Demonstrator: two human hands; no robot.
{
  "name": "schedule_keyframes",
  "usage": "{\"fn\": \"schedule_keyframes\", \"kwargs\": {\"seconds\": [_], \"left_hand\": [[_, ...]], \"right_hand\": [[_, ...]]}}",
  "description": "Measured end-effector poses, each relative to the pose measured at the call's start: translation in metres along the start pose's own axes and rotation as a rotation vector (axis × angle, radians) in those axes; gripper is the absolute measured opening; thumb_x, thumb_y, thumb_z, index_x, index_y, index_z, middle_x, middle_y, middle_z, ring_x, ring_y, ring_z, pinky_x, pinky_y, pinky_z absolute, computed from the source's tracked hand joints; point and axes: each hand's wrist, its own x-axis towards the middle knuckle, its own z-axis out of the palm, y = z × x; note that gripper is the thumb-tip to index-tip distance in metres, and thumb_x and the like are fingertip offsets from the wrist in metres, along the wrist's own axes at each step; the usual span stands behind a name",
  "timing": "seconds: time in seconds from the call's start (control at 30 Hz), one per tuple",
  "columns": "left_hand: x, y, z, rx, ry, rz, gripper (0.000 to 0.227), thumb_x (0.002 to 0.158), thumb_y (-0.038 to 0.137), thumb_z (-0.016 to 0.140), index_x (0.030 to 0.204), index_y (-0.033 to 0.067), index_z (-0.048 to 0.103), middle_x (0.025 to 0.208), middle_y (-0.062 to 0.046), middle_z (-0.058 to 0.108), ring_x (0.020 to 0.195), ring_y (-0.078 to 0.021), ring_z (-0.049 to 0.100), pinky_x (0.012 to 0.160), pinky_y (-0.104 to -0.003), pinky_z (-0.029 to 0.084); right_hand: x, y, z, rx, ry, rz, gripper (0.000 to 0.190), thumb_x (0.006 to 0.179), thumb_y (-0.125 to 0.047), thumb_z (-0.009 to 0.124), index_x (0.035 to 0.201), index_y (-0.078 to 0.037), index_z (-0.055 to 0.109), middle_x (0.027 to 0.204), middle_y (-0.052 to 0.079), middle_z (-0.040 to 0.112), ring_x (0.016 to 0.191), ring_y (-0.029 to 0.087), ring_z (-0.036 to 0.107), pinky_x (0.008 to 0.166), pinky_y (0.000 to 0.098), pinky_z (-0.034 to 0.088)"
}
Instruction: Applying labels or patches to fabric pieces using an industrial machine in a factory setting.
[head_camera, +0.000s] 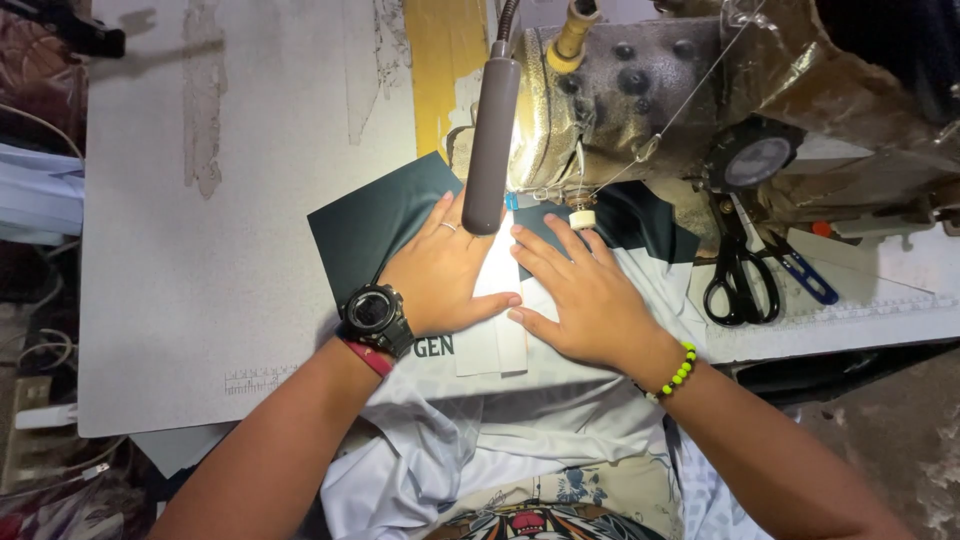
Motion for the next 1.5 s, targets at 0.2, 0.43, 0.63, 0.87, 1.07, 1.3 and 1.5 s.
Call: {"fn": "schedule_keyframes", "kwargs": {"seconds": [0.2, 0.43, 0.63, 0.87, 1.07, 1.3, 1.5], "left_hand": [[0.004, -0.007, 0.02, 0.002, -0.012, 0.001, 0.102, 0.091, 0.071, 0.047, 0.157, -0.0034, 0.024, 0.16, -0.03, 0.031, 0.154, -0.041, 0.018, 0.127, -0.048, 0.001], [-0.004, -0.005, 0.004, -0.1, 0.14, 0.077, 0.105, 0.091, 0.066, 0.057, 0.158, -0.0037, 0.015, 0.141, -0.034, 0.05, 0.152, -0.0475, 0.018, 0.124, -0.054, 0.011], [-0.003, -0.003, -0.006, -0.121, 0.093, 0.06, 0.104, 0.092, 0.063, 0.056, 0.16, -0.0017, 0.01, 0.132, -0.034, 0.057, 0.153, -0.0463, 0.018, 0.125, -0.053, 0.009], [0.002, -0.008, 0.003, -0.082, 0.134, 0.059, 0.108, 0.09, 0.067, 0.059, 0.159, -0.003, 0.014, 0.148, -0.033, 0.045, 0.15, -0.0478, 0.021, 0.124, -0.053, 0.011], [-0.018, 0.022, 0.025, 0.011, 0.334, 0.059, 0.079, 0.092, 0.052, 0.063, 0.139, -0.0091, 0.046, 0.145, -0.026, 0.048, 0.148, -0.0452, 0.03, 0.117, -0.053, 0.032], [-0.045, 0.043, 0.056, 0.095, 0.374, 0.124, 0.073, 0.098, 0.056, 0.048, 0.151, 0.0057, 0.044, 0.158, -0.016, 0.044, 0.147, -0.0427, 0.035, 0.12, -0.054, 0.028], [-0.063, 0.047, 0.059, 0.027, 0.39, 0.25, 0.06, 0.102, 0.041, 0.055, 0.141, -0.0036, 0.05, 0.149, -0.022, 0.049, 0.14, -0.0467, 0.043, 0.117, -0.059, 0.033]], "right_hand": [[-0.012, 0.016, -0.002, -0.038, 0.06, -0.024, 0.07, 0.095, -0.068, 0.047, 0.141, -0.018, 0.057, 0.156, 0.004, 0.049, 0.144, 0.035, 0.04, 0.112, 0.0575, 0.031], [-0.12, 0.106, -0.054, -0.092, 0.617, 0.797, 0.045, 0.115, -0.015, 0.065, 0.145, 0.016, 0.053, 0.14, 0.035, 0.048, 0.129, 0.05, 0.047, 0.1, 0.0613, 0.046], [-0.152, 0.129, -0.031, -0.131, 0.529, 0.587, 0.059, 0.106, -0.007, 0.07, 0.154, 0.016, 0.044, 0.156, 0.035, 0.045, 0.145, 0.05, 0.036, 0.116, 0.0623, 0.037], [-0.144, 0.084, -0.049, -0.123, 0.38, 0.738, 0.076, 0.103, -0.018, 0.071, 0.157, 0.017, 0.032, 0.158, 0.039, 0.035, 0.146, 0.052, 0.03, 0.12, 0.0553, 0.026], [-0.137, -0.008, -0.055, 0.785, -0.532, 1.05, 0.05, 0.09, -0.041, 0.066, 0.076, 0.001, 0.09, 0.063, 0.011, 0.069, 0.051, 0.019, 0.05, 0.051, 0.0285, 0.042], [-0.154, -0.015, 0.018, 0.931, -0.27, 1.311, 0.05, 0.087, -0.019, 0.071, 0.136, -0.008, 0.067, 0.137, 0.012, 0.07, 0.129, 0.026, 0.06, 0.113, 0.0375, 0.04], [-0.181, 0.003, -0.026, 0.8, -0.125, 1.432, 0.045, 0.092, -0.025, 0.069, 0.131, -0.003, 0.071, 0.126, 0.016, 0.074, 0.12, 0.028, 0.065, 0.101, 0.0401, 0.046]]}}
